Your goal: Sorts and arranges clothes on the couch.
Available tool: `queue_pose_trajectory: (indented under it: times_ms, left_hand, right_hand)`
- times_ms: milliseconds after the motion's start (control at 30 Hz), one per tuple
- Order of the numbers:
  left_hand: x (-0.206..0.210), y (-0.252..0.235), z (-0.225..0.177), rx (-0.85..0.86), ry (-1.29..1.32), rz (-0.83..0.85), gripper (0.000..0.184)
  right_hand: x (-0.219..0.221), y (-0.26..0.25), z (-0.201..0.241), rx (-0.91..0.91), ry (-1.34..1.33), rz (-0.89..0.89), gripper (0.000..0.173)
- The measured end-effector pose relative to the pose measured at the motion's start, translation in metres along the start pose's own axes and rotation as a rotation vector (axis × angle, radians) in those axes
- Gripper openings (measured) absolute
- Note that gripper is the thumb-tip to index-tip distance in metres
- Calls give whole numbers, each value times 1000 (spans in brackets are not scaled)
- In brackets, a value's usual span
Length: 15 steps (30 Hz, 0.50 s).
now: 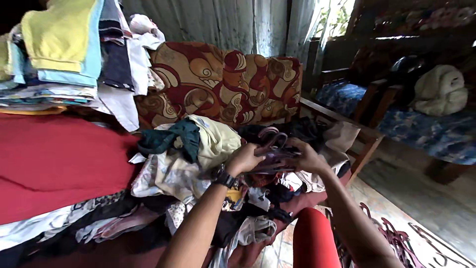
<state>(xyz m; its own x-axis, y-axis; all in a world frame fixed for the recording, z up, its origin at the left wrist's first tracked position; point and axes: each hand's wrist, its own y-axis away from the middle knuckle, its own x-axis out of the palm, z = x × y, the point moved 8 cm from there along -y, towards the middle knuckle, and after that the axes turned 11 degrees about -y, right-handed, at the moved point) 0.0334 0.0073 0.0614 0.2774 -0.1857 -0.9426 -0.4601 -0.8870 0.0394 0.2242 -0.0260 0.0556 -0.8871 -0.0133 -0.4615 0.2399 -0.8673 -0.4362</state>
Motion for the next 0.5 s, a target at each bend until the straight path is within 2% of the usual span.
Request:
queue_pose_trajectory:
  times_ms: [67,133,200,267,400,500]
  left_hand:
    - [-1,9,9,7,71,-32,45]
    - [-3,13,13,24,133,-66,45]
    - [-2,12,14,41,163,-76,48]
    - [4,10,7,66,149,-62,51]
    - [14,13,-12,45,43,-21,56]
    - [11,19,-20,3,-6,-9,58]
  right_hand:
    - [-28,15,-28,90,18,-44,56]
    - [-43,28,-52,123,36,-116,43]
    - [-44,38,-60,43,1,-234,24]
    - [-37,42,-60,-56,-29,-297,16]
    - [-17,35,-56,30,-138,-275,18]
    - [-24,42,-65,42,-284,-312,26]
